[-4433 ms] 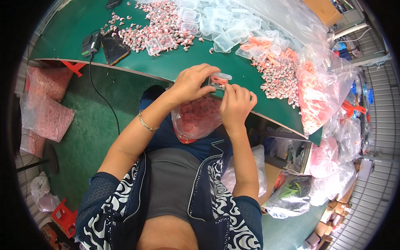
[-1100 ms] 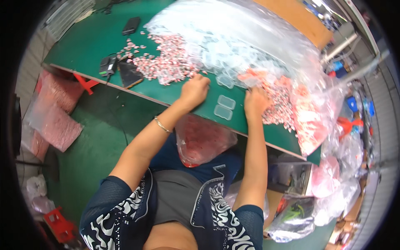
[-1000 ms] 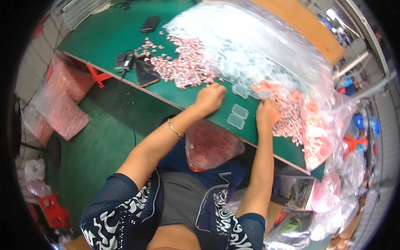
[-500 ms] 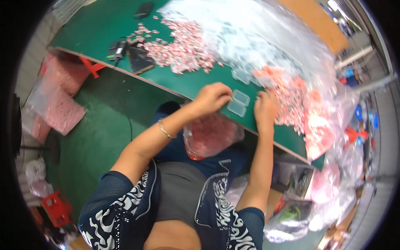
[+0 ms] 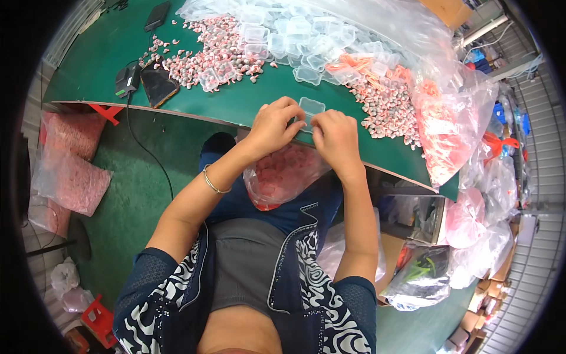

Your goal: Sorting small plastic components and placing them into small clear plastic boxes.

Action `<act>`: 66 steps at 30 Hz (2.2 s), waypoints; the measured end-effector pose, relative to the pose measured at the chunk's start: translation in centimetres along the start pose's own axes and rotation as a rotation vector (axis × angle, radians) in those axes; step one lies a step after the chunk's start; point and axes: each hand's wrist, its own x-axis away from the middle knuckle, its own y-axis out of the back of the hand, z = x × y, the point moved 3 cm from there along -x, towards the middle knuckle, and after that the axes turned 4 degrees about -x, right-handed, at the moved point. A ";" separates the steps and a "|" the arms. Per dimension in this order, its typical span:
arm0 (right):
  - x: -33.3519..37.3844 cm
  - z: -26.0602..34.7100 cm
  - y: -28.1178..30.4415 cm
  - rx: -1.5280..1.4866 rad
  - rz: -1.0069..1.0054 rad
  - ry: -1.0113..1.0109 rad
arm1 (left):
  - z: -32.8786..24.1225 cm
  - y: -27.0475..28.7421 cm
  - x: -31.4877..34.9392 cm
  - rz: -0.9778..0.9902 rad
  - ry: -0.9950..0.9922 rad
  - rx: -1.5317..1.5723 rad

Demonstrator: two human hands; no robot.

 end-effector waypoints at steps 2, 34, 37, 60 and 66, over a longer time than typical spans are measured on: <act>-0.3 0.3 -0.5 0.100 0.018 0.045 | 0.1 -0.2 0.1 -0.002 -0.017 -0.058; -2.7 -8.7 1.7 0.037 -0.263 -0.233 | 0.2 0.0 0.6 -0.010 -0.110 -0.102; -1.7 -8.6 0.3 -0.052 -0.253 -0.308 | 0.1 0.1 0.5 0.041 -0.077 -0.111; -9.8 -14.9 2.6 0.780 0.008 -0.008 | 0.6 1.1 0.7 0.172 -0.172 -0.038; -6.2 -10.7 4.9 0.497 -0.218 -0.007 | 0.5 1.2 0.8 0.172 -0.165 -0.039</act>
